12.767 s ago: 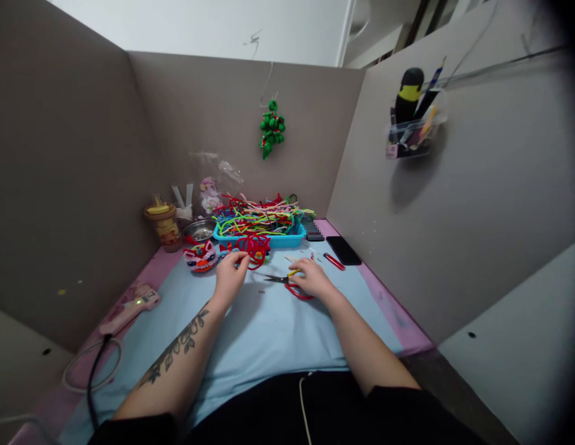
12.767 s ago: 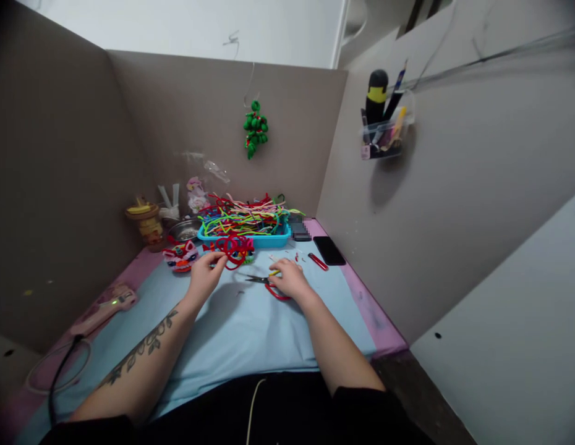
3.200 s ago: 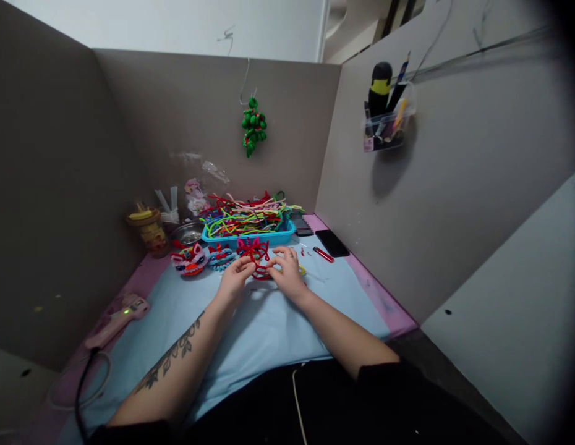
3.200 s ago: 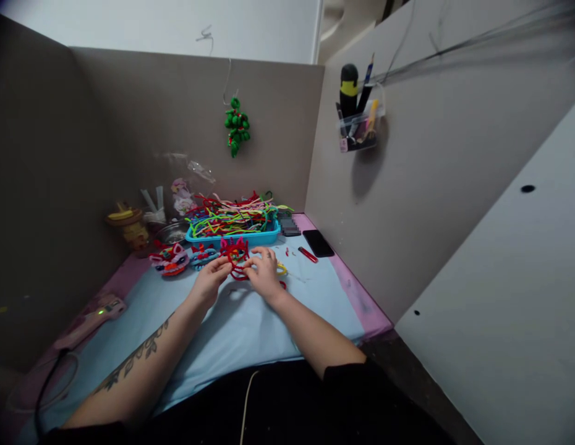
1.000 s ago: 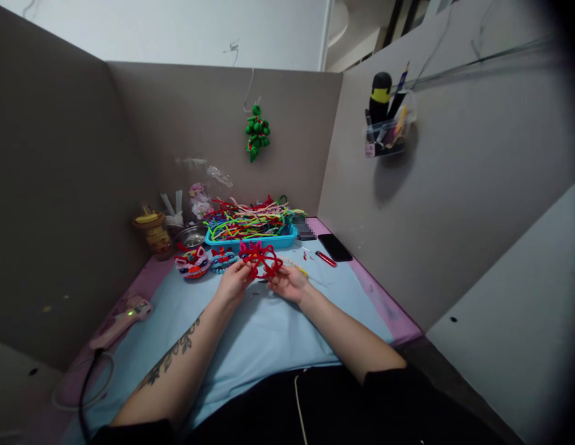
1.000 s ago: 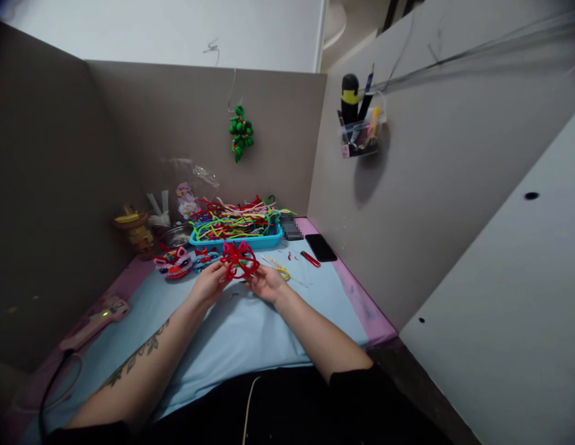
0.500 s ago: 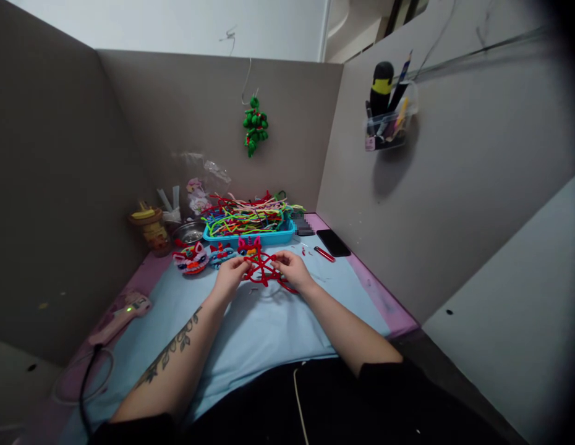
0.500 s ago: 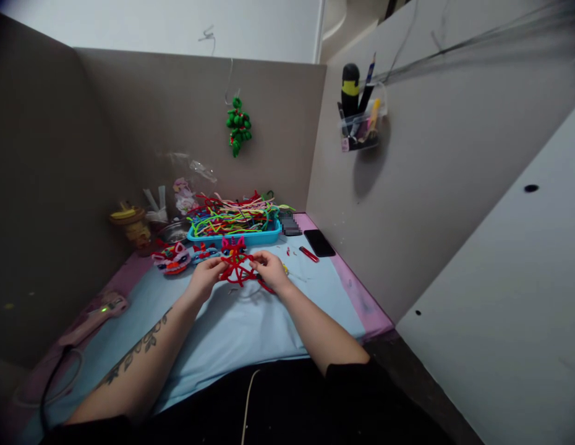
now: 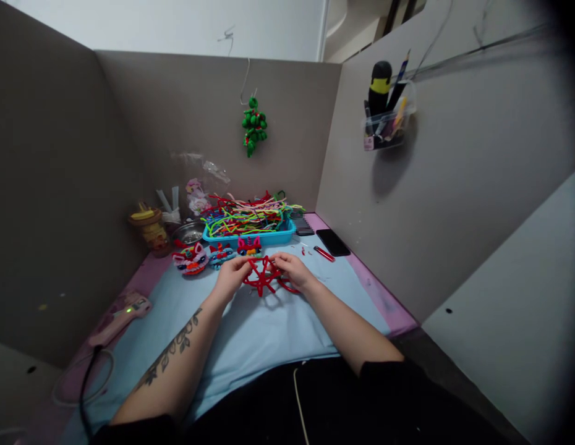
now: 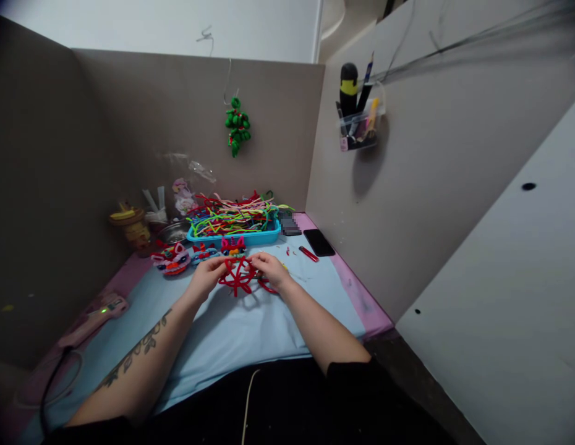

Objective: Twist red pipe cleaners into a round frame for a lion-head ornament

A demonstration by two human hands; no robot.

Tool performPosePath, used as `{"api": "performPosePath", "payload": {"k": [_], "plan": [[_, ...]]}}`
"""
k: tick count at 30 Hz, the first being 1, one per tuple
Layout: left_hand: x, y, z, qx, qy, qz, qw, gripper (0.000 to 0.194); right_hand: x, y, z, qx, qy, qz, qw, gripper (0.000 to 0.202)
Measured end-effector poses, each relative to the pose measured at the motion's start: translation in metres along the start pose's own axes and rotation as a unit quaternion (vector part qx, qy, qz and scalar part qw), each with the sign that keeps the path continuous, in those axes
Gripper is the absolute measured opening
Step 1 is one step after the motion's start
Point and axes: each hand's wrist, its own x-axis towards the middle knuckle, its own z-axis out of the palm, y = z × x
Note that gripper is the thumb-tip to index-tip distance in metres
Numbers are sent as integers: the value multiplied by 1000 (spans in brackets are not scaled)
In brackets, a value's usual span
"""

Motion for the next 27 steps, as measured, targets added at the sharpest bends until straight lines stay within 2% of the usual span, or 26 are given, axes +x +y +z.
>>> {"api": "performPosePath", "payload": {"k": [2, 4, 7, 9, 11, 14, 16, 19, 23, 27], "plan": [[-1, 0, 1, 15, -13, 28, 999, 33, -1, 1, 1, 11, -25, -10, 1000, 30], [-1, -2, 1, 35, -34, 59, 997, 32, -1, 2, 1, -1, -18, -40, 999, 28], [1, -4, -2, 46, -47, 96, 993, 35, -3, 0, 2, -95, 54, -134, 985, 15], [1, -4, -4, 56, -10, 122, 991, 36, -6, -3, 2, -200, 113, -227, 947, 7], [-1, -2, -3, 90, 35, 140, 985, 28, -10, -6, 3, -298, 151, -311, 890, 8], [-6, 1, 3, 112, 29, 135, 984, 23, -14, -4, 4, -395, 187, -382, 815, 9], [-10, 0, 11, 66, 2, 116, 991, 26, -14, 0, 6, -441, 194, -403, 778, 8], [-12, -4, 21, -30, -24, 78, 996, 37, -13, 7, 8, -494, 168, -415, 745, 9], [-10, -9, 23, -82, -5, 56, 995, 37, -14, 10, 12, -528, 145, -418, 725, 11], [-9, -11, 20, -93, 8, 50, 994, 32, -17, 6, 16, -531, 157, -414, 722, 16]]}}
